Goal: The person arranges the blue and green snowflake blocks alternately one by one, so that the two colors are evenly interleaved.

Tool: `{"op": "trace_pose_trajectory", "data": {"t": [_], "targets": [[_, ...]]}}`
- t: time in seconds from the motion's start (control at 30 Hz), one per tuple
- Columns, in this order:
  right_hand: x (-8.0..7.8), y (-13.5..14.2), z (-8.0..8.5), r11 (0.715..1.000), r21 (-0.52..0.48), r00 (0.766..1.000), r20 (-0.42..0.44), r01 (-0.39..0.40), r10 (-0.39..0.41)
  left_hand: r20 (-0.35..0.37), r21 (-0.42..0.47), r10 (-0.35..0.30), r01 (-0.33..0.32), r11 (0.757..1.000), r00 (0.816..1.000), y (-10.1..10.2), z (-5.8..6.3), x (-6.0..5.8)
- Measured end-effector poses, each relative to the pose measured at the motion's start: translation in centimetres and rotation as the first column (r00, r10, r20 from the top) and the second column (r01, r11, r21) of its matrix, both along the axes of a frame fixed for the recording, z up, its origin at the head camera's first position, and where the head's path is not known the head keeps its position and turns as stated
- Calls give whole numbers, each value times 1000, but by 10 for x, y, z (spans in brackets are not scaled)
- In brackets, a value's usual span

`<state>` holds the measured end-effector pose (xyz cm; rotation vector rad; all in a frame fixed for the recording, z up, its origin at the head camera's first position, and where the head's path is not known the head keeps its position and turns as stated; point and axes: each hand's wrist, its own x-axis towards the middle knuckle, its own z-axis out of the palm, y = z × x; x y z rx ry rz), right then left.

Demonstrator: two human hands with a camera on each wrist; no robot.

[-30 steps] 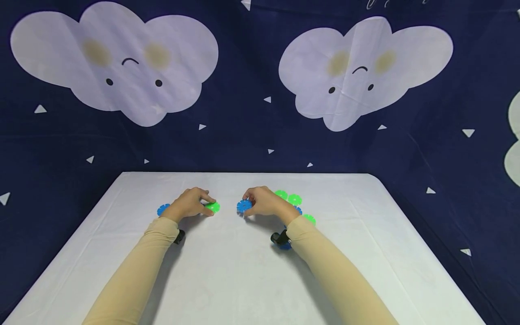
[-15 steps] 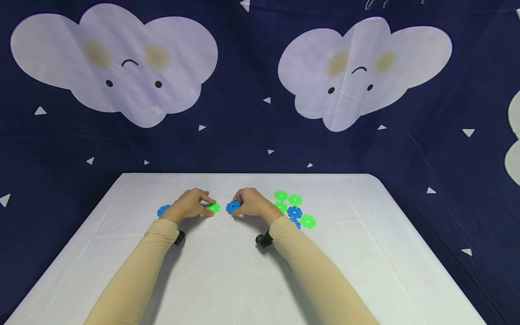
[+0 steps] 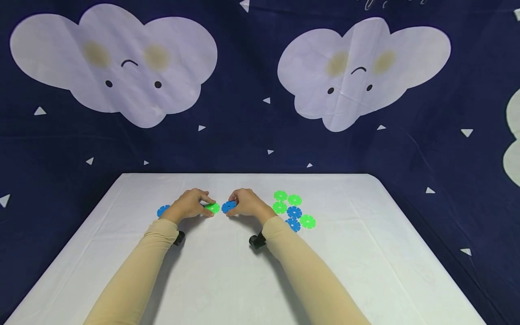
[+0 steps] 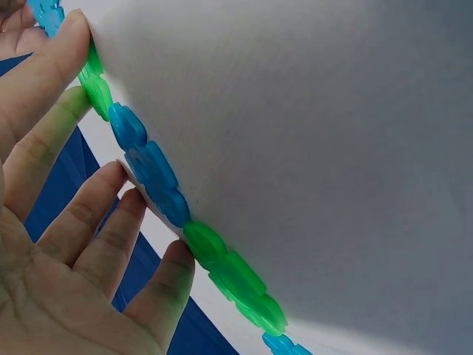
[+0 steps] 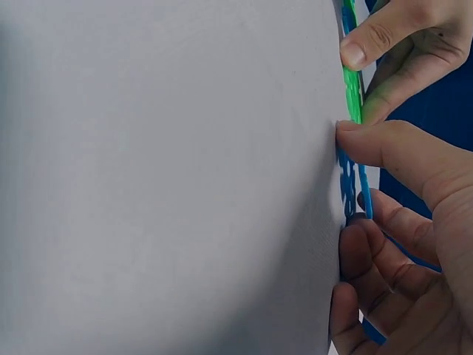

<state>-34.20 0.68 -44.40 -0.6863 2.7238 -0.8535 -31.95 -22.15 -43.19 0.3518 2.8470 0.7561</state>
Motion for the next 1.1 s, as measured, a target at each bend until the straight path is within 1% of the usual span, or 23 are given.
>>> {"op": "trace_pose_trajectory", "data": {"t": [0.23,0.47,0.8,1.1], "targets": [[1,-4,-1,999,-12,999,38,32,-31,-9,-15,-10,10,1000,1000,-1,-2,-1],[2,-6,0,998,-3,996,71,62,-61,-3,-16,-11,11,1000,1000,-1,-1,-1],[2,-6,-1,997,-33,995,75,64,-61,-4,-2,-18,18,1000,1000,0,-2,-4],[3,-7,-1,996,-34,994,78,81,-78,-14,1,-28,28,1000,1000,0,1,1]]}}
